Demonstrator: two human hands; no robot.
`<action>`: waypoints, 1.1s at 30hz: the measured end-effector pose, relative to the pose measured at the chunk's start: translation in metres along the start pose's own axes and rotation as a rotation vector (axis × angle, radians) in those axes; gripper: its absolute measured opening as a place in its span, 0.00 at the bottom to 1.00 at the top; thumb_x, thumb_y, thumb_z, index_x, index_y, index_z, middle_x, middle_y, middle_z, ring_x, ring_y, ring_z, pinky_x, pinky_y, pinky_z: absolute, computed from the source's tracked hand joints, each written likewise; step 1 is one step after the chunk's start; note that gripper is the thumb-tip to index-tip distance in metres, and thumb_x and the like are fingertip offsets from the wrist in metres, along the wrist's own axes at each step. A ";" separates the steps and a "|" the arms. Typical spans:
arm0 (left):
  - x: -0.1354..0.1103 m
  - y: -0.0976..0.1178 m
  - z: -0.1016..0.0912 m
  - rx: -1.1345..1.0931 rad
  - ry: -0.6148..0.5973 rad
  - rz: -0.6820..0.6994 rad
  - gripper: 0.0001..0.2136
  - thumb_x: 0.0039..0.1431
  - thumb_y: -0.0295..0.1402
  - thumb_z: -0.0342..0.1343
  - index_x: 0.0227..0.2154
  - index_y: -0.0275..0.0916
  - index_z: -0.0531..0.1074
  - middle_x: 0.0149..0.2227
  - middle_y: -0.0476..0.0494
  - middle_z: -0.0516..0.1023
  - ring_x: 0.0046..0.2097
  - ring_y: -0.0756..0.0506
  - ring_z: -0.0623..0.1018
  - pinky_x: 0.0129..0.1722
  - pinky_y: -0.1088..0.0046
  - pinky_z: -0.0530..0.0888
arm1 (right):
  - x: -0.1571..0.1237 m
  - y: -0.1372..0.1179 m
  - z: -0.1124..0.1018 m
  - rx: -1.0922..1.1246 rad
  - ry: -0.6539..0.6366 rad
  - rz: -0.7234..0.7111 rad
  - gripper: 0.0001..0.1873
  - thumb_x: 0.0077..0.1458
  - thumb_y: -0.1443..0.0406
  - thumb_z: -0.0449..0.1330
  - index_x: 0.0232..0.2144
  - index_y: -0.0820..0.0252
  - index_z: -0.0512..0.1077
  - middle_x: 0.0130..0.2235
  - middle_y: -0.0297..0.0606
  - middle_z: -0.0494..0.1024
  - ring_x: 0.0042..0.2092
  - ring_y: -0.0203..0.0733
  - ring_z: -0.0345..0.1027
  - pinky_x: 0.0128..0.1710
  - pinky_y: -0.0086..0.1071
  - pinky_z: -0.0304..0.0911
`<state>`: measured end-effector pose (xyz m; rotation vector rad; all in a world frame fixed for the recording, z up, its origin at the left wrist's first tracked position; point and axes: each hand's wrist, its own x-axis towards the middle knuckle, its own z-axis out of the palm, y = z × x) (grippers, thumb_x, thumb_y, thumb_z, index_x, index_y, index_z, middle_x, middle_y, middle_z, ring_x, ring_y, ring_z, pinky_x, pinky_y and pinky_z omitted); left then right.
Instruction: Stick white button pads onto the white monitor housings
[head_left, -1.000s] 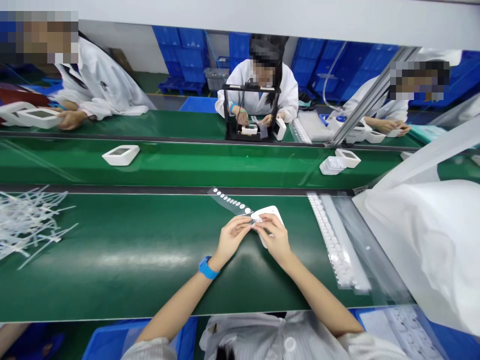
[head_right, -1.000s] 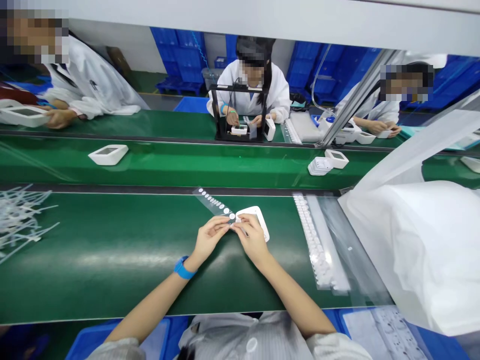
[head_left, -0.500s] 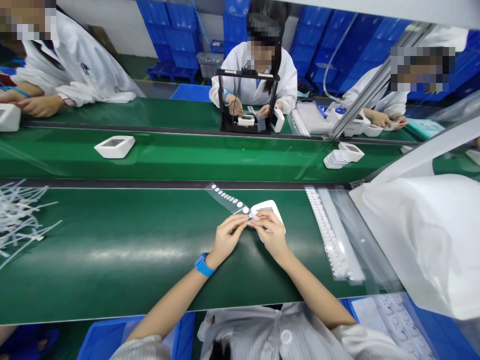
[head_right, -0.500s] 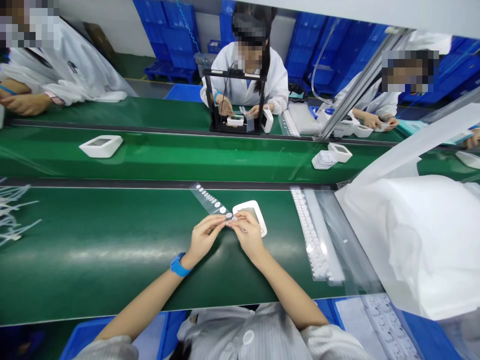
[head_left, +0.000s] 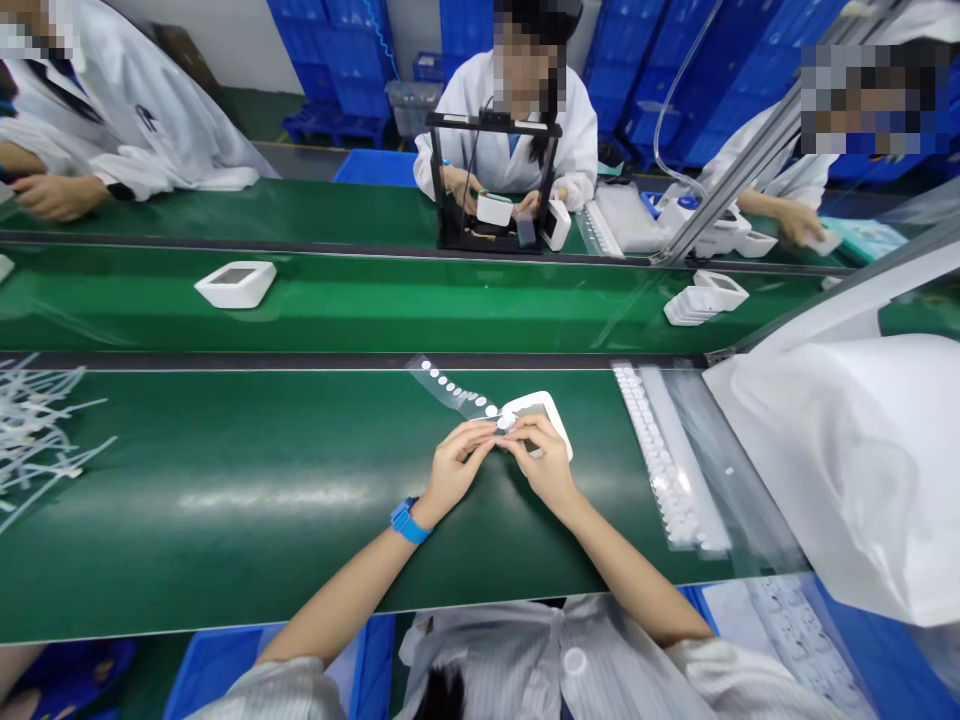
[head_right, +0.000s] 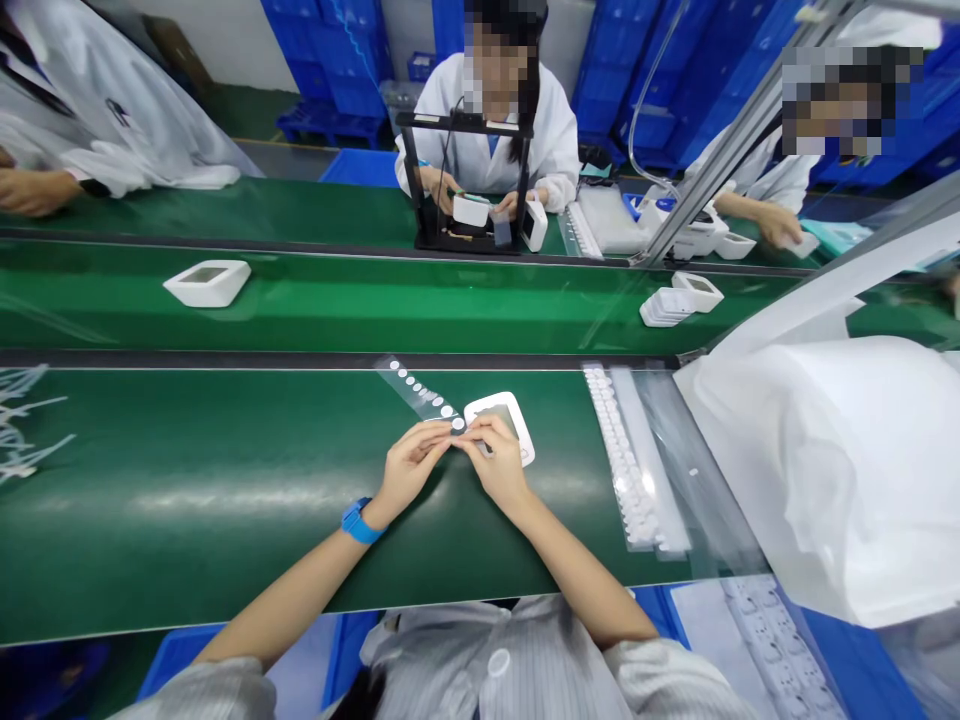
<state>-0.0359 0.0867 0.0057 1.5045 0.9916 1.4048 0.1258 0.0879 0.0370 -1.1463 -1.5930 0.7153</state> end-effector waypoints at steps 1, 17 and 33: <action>-0.001 0.000 0.001 -0.016 0.001 -0.015 0.08 0.59 0.30 0.58 0.42 0.41 0.77 0.45 0.41 0.77 0.45 0.45 0.80 0.46 0.66 0.80 | 0.000 0.001 0.000 -0.005 -0.007 -0.001 0.03 0.55 0.66 0.62 0.29 0.54 0.76 0.36 0.36 0.73 0.38 0.41 0.70 0.42 0.37 0.68; 0.004 -0.014 -0.002 -0.105 0.102 -0.203 0.11 0.56 0.35 0.61 0.41 0.37 0.77 0.48 0.39 0.74 0.42 0.44 0.82 0.49 0.65 0.78 | -0.033 0.020 -0.053 -0.211 0.088 0.288 0.06 0.51 0.59 0.66 0.25 0.53 0.77 0.54 0.42 0.68 0.59 0.54 0.57 0.58 0.55 0.53; -0.001 -0.010 0.003 -0.067 0.032 -0.214 0.10 0.57 0.35 0.60 0.41 0.37 0.77 0.47 0.39 0.75 0.42 0.44 0.82 0.50 0.65 0.78 | -0.048 0.019 -0.036 -0.119 0.081 0.393 0.05 0.50 0.62 0.65 0.25 0.56 0.77 0.59 0.43 0.63 0.62 0.52 0.56 0.61 0.47 0.51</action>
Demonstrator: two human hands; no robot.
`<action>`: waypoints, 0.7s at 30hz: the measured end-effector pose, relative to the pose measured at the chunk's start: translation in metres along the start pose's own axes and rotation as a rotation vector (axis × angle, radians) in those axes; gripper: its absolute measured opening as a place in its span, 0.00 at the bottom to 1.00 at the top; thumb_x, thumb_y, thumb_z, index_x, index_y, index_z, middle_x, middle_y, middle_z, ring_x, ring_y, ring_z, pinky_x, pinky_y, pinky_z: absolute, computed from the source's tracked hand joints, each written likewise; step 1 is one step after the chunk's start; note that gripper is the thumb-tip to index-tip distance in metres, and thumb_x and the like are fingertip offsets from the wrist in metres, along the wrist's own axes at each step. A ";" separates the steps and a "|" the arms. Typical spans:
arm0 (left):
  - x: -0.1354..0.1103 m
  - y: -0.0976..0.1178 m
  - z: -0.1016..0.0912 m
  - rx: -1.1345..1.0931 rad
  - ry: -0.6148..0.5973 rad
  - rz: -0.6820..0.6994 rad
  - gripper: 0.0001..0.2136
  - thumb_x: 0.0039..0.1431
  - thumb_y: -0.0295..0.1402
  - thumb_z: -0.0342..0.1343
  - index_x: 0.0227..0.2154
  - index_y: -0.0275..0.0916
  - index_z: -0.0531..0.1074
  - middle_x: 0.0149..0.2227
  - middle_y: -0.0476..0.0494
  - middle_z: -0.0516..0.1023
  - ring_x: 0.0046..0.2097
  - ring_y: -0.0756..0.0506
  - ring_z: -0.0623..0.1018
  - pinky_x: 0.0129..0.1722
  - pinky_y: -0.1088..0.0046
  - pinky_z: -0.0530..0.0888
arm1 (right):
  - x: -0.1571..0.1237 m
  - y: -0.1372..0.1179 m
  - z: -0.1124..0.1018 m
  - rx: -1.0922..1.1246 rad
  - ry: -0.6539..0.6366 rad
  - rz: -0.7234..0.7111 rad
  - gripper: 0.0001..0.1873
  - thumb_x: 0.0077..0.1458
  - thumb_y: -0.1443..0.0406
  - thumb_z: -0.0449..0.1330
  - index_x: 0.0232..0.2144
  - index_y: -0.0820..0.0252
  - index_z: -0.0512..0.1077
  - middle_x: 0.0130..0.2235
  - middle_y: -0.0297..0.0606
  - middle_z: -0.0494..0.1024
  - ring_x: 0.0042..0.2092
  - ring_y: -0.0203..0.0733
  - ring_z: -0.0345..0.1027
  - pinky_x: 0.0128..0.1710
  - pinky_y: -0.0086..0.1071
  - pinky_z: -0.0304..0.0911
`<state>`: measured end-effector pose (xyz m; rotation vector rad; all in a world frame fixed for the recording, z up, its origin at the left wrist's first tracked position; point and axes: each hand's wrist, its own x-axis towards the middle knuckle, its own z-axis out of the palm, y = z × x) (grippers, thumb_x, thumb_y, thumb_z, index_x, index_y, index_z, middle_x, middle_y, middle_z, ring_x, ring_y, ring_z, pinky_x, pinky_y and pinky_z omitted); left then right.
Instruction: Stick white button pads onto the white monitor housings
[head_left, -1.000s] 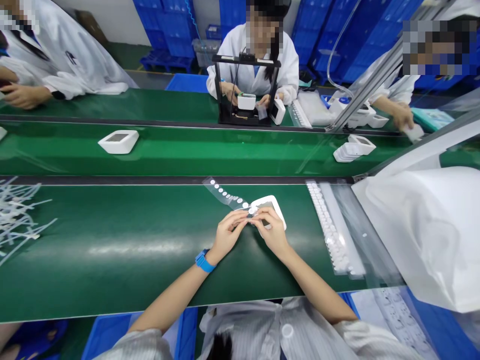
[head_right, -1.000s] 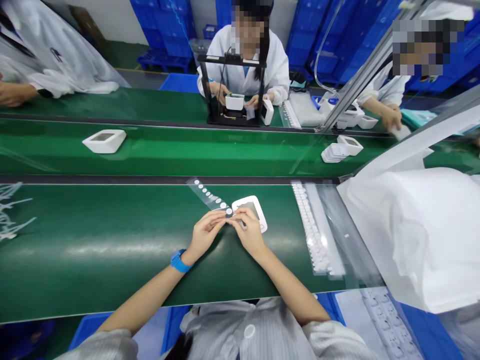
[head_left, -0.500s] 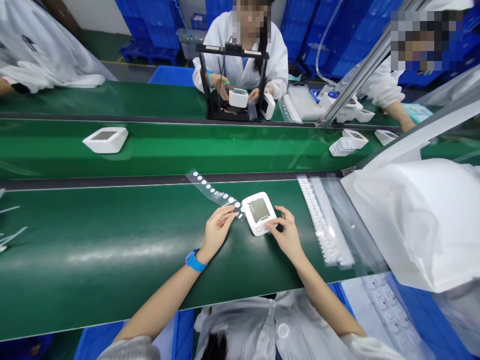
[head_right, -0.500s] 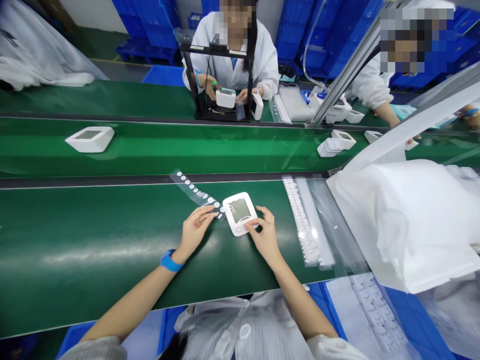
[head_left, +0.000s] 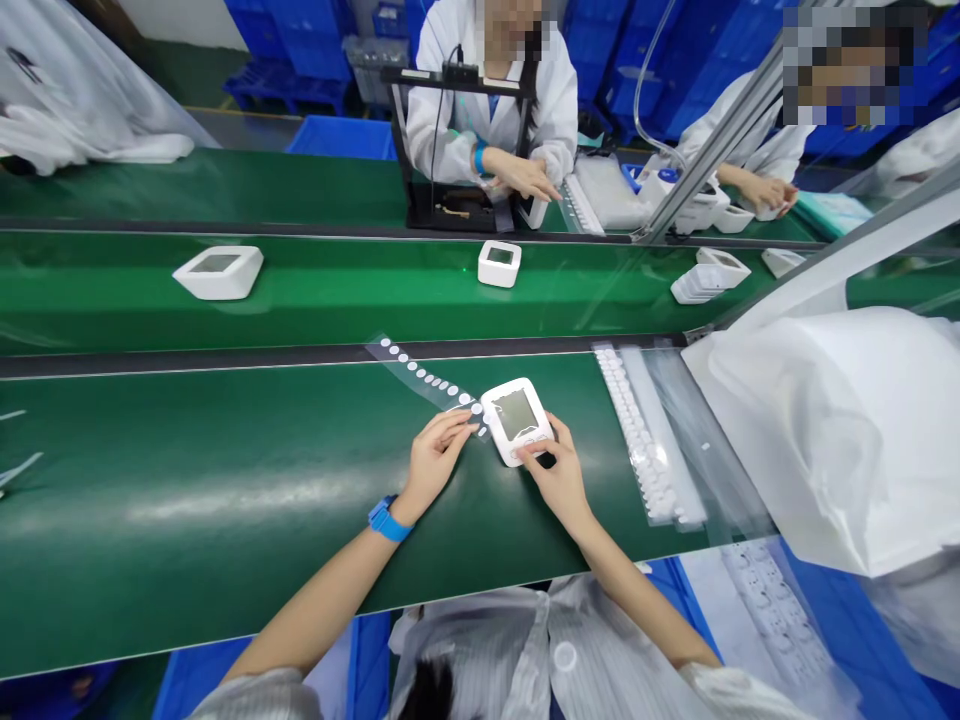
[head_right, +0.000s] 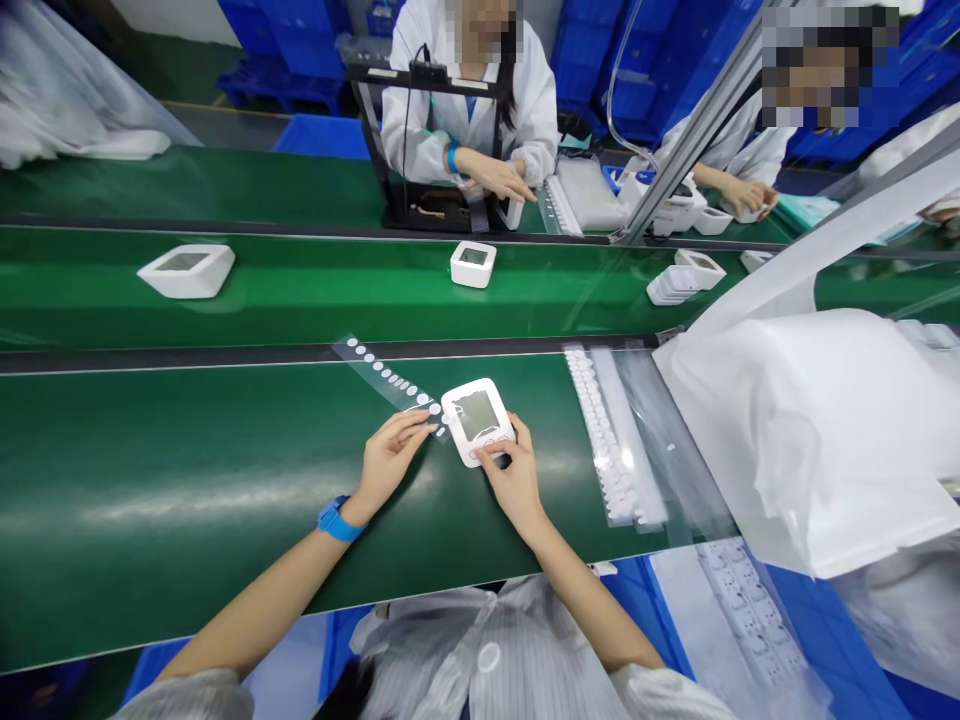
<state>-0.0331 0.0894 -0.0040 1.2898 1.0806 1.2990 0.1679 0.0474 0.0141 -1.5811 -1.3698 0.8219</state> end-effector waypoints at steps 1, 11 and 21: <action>0.000 0.000 0.000 -0.002 0.000 -0.002 0.10 0.57 0.35 0.60 0.41 0.37 0.77 0.47 0.40 0.75 0.42 0.44 0.82 0.50 0.65 0.78 | 0.000 0.000 0.000 0.000 0.005 -0.005 0.05 0.50 0.62 0.65 0.25 0.56 0.77 0.59 0.43 0.63 0.62 0.52 0.56 0.61 0.47 0.51; 0.000 0.000 0.000 0.014 0.002 0.004 0.11 0.57 0.36 0.60 0.41 0.37 0.77 0.48 0.39 0.75 0.42 0.44 0.82 0.50 0.64 0.78 | -0.005 0.001 0.007 -0.003 0.044 -0.081 0.07 0.52 0.62 0.63 0.24 0.58 0.73 0.60 0.45 0.62 0.61 0.51 0.57 0.60 0.47 0.53; -0.001 0.002 0.000 0.015 -0.005 0.004 0.10 0.58 0.35 0.60 0.41 0.38 0.77 0.48 0.40 0.75 0.42 0.44 0.82 0.50 0.65 0.78 | -0.009 0.006 0.014 -0.020 0.058 -0.136 0.08 0.55 0.63 0.60 0.25 0.58 0.68 0.62 0.47 0.58 0.63 0.51 0.53 0.60 0.47 0.52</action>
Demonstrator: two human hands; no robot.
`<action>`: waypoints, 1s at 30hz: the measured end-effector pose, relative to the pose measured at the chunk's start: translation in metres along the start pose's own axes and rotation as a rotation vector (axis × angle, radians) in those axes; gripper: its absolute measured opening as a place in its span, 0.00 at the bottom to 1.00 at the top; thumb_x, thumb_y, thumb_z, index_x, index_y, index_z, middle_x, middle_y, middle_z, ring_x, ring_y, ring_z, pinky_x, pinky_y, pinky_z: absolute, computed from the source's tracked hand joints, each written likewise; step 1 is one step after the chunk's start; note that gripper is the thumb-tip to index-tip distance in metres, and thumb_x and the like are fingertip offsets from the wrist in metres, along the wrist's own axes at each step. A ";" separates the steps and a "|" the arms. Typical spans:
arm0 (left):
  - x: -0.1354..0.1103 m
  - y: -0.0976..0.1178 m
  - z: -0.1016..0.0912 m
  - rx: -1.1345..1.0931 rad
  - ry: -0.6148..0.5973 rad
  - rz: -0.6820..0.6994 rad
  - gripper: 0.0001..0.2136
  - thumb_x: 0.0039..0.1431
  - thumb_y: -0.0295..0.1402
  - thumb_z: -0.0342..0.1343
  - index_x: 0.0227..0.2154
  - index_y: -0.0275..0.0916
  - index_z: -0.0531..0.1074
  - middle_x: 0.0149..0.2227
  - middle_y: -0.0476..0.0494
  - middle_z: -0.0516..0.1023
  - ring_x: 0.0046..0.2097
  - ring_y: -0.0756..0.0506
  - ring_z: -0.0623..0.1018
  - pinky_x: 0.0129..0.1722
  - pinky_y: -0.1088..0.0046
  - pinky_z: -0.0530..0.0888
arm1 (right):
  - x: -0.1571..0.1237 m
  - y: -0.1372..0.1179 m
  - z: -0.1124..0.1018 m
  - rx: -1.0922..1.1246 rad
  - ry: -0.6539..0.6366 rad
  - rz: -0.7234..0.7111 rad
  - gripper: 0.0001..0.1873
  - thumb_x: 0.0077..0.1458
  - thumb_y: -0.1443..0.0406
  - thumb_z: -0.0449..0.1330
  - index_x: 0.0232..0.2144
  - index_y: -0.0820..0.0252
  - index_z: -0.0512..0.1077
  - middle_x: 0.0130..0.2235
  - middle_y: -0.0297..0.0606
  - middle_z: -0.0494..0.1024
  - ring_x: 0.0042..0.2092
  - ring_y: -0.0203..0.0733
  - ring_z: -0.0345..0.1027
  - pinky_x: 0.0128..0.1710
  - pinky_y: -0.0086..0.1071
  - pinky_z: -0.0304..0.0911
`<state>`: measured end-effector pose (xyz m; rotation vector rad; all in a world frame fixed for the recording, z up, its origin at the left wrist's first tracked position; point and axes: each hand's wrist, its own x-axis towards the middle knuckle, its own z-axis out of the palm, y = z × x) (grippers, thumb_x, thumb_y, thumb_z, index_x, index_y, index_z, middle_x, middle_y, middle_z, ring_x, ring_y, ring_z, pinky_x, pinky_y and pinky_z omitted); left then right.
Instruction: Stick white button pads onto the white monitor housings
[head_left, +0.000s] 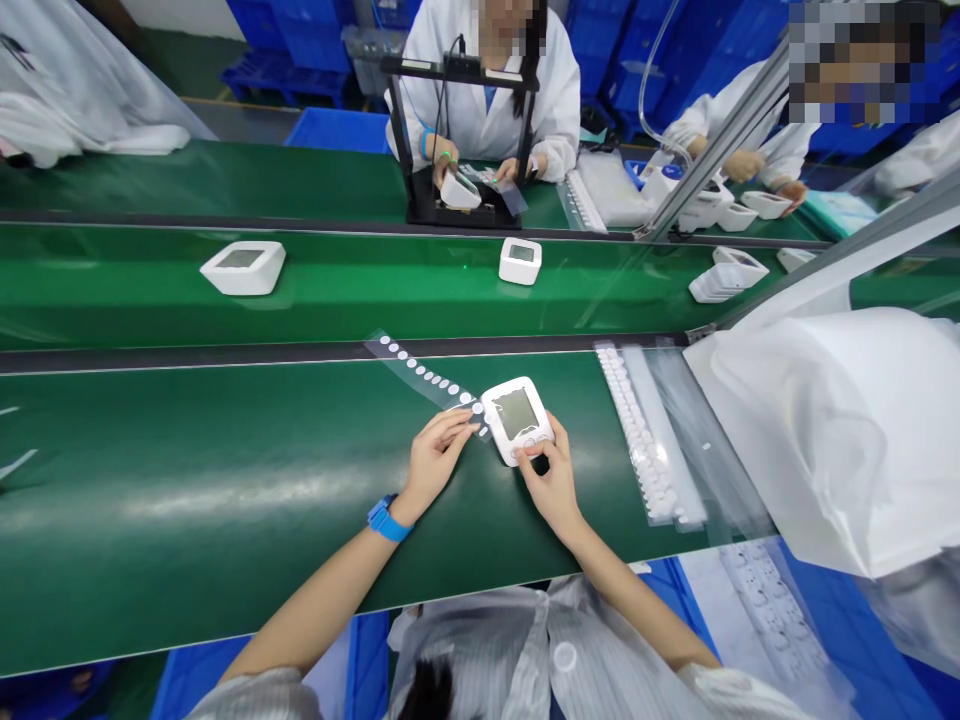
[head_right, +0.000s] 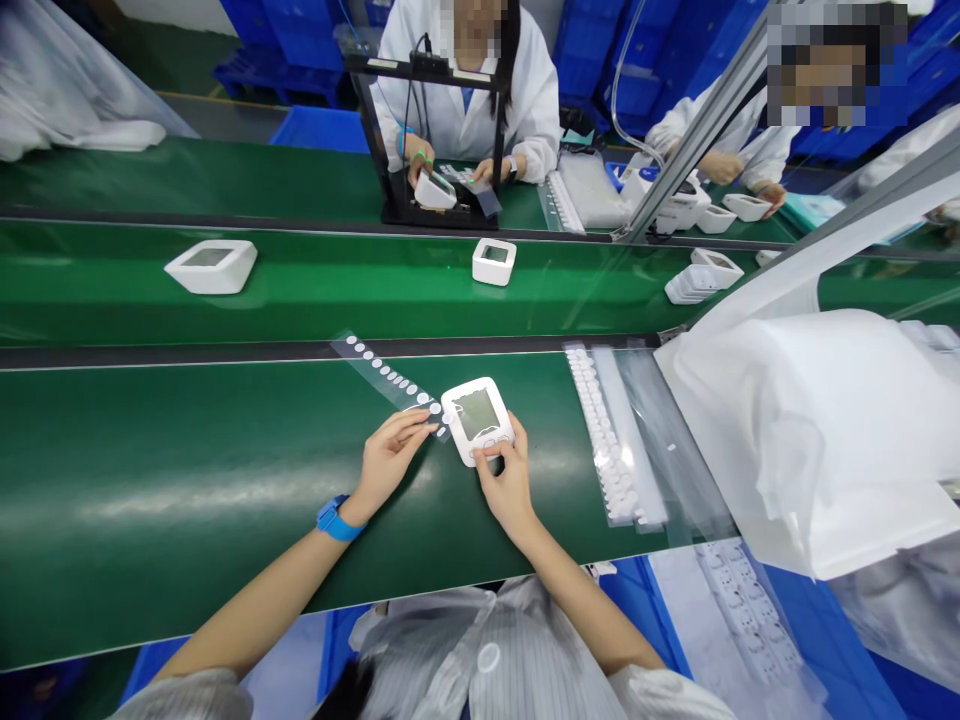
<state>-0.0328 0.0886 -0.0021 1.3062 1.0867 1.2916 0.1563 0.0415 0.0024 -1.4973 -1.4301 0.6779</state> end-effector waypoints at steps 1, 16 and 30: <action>0.000 0.001 0.000 0.007 0.000 0.001 0.10 0.58 0.36 0.60 0.41 0.38 0.77 0.48 0.40 0.75 0.43 0.44 0.82 0.50 0.64 0.78 | -0.001 0.000 0.001 0.001 0.003 -0.005 0.07 0.55 0.64 0.60 0.26 0.58 0.68 0.62 0.47 0.57 0.64 0.51 0.53 0.60 0.47 0.52; -0.011 -0.002 0.008 -0.080 -0.091 -0.030 0.11 0.57 0.35 0.60 0.42 0.38 0.77 0.50 0.38 0.74 0.42 0.43 0.82 0.48 0.64 0.79 | 0.005 0.003 -0.008 0.077 0.114 0.049 0.06 0.59 0.61 0.57 0.36 0.55 0.71 0.60 0.44 0.62 0.64 0.50 0.51 0.61 0.50 0.50; -0.014 0.003 0.011 -0.211 -0.125 -0.128 0.12 0.54 0.35 0.63 0.41 0.38 0.77 0.50 0.38 0.75 0.40 0.45 0.82 0.46 0.64 0.79 | 0.004 -0.008 0.009 0.036 0.037 -0.221 0.06 0.57 0.66 0.61 0.34 0.52 0.80 0.54 0.42 0.71 0.55 0.48 0.65 0.54 0.46 0.63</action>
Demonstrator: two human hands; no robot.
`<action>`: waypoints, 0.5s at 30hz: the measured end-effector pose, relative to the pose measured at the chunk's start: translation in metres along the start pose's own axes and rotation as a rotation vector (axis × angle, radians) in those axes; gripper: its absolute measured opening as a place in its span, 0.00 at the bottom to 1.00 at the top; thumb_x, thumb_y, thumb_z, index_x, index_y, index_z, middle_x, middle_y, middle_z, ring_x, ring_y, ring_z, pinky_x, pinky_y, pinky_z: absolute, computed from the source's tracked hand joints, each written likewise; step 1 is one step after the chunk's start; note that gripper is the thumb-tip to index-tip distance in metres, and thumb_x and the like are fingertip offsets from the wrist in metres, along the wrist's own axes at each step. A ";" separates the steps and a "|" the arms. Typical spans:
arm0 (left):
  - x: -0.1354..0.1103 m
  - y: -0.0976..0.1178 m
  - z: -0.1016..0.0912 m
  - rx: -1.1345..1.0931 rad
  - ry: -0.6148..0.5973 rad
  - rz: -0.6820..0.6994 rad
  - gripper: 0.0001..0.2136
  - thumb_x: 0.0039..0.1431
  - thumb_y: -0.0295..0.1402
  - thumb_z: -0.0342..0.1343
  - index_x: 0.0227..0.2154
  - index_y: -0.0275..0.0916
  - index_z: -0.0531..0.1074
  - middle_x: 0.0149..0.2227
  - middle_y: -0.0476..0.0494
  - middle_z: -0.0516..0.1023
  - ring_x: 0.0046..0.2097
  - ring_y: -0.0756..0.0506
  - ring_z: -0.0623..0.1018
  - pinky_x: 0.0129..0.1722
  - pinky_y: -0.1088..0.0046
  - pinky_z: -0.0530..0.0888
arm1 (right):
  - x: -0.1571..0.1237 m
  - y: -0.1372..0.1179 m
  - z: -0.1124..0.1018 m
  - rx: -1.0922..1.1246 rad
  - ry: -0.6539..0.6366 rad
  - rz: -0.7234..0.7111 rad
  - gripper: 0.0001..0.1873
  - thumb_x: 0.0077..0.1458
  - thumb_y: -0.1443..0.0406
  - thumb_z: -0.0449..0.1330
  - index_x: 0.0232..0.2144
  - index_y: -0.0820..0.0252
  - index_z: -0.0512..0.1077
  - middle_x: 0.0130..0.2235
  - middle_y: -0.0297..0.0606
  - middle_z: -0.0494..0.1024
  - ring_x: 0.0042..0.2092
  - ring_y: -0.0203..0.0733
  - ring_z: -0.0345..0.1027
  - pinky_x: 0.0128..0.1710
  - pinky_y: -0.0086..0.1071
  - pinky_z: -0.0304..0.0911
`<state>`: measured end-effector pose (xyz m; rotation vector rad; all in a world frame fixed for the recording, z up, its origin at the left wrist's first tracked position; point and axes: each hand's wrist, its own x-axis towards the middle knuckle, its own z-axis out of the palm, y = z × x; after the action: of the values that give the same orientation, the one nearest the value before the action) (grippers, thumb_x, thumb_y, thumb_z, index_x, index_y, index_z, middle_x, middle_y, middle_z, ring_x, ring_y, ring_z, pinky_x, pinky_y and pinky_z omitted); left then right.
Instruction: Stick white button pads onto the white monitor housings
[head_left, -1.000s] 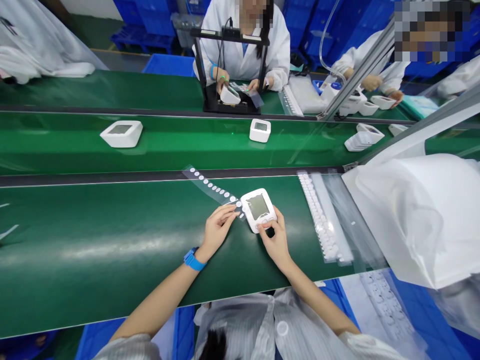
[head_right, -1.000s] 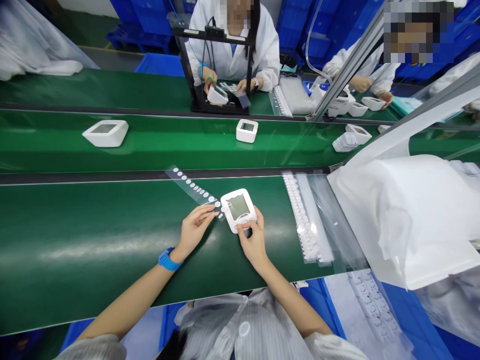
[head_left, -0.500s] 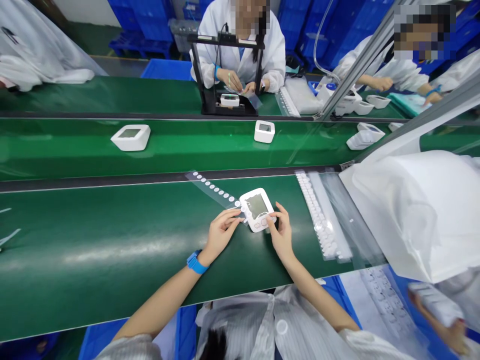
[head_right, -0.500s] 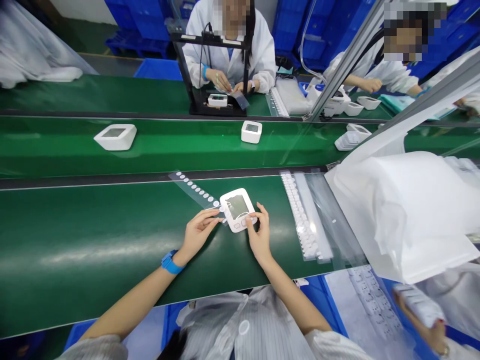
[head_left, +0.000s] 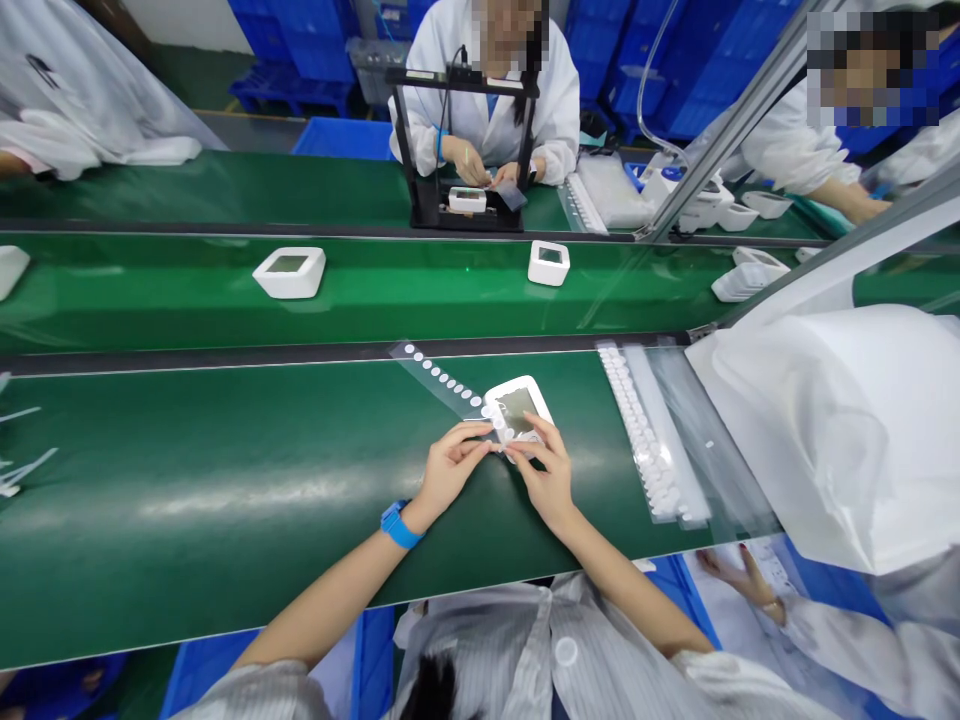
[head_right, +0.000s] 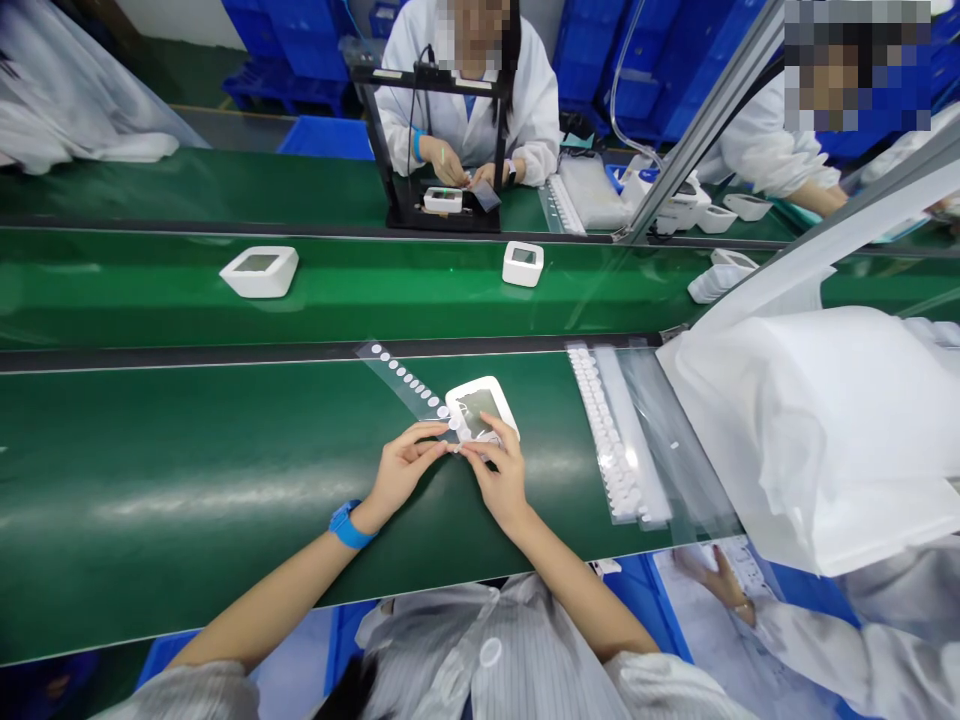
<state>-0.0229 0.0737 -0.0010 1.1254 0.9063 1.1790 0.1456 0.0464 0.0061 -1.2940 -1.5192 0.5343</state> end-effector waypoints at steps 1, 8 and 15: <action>0.000 0.000 0.000 -0.020 0.002 -0.032 0.12 0.53 0.35 0.63 0.41 0.38 0.77 0.50 0.39 0.75 0.40 0.45 0.82 0.47 0.64 0.79 | 0.000 0.000 0.000 0.025 0.003 0.011 0.06 0.57 0.66 0.61 0.34 0.52 0.80 0.54 0.42 0.71 0.55 0.48 0.65 0.54 0.46 0.63; -0.002 -0.002 0.006 -0.193 0.070 -0.214 0.13 0.49 0.32 0.67 0.39 0.40 0.78 0.47 0.43 0.78 0.37 0.47 0.82 0.44 0.70 0.79 | 0.003 -0.011 0.004 0.110 -0.011 0.067 0.06 0.56 0.66 0.62 0.33 0.52 0.80 0.47 0.41 0.74 0.51 0.45 0.69 0.53 0.44 0.66; -0.004 0.000 0.011 -0.286 0.095 -0.278 0.15 0.47 0.32 0.68 0.39 0.38 0.78 0.40 0.44 0.81 0.37 0.45 0.83 0.46 0.65 0.79 | 0.000 -0.012 0.007 0.148 0.081 0.046 0.05 0.56 0.66 0.62 0.31 0.52 0.80 0.50 0.41 0.74 0.51 0.47 0.70 0.51 0.45 0.69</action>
<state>-0.0136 0.0682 0.0017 0.6938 0.9009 1.0967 0.1344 0.0440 0.0133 -1.2238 -1.3596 0.6054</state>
